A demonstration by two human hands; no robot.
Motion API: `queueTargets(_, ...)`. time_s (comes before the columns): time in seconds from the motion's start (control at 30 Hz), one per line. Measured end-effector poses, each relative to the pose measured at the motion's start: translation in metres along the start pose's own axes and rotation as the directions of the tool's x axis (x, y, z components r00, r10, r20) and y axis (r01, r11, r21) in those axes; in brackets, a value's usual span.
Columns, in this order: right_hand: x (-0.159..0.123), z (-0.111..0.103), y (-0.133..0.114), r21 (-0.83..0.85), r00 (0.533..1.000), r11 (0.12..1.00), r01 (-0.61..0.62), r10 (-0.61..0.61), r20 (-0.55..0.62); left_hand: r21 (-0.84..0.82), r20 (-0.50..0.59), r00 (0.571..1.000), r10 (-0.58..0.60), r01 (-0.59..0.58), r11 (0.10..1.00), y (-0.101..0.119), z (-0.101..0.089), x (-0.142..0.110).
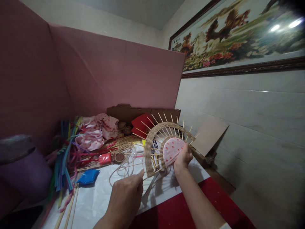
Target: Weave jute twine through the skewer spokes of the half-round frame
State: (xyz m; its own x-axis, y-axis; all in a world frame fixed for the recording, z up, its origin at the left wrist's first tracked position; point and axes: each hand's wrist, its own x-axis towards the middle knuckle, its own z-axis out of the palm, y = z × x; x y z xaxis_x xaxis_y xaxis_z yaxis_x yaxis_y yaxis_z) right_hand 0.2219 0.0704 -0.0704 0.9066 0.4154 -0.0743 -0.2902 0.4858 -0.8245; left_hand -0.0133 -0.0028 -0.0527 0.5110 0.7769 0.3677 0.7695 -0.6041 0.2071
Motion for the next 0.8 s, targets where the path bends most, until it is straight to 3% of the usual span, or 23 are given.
queueTargets(0.23,0.0,0.001,0.003,-0.004,0.996,1.0,0.003,-0.004,-0.094,-0.019,0.044,0.999,0.003,-0.002,1.0,0.003,-0.001,-0.001)
queueTargets(0.47,0.0,0.002,-0.002,0.031,0.99,0.999,-0.029,0.033,-0.134,0.185,0.06,0.997,0.046,-0.056,0.981,-0.002,-0.008,0.001)
queueTargets(0.6,0.006,-0.001,-0.003,0.031,0.988,0.998,-0.062,0.066,-0.14,0.253,0.014,0.996,0.089,-0.09,0.963,-0.004,-0.014,0.0)
queueTargets(0.8,0.013,-0.006,0.0,0.027,0.982,0.993,-0.118,0.12,-0.147,0.197,-0.026,0.992,0.126,-0.119,0.973,-0.008,-0.027,0.001)
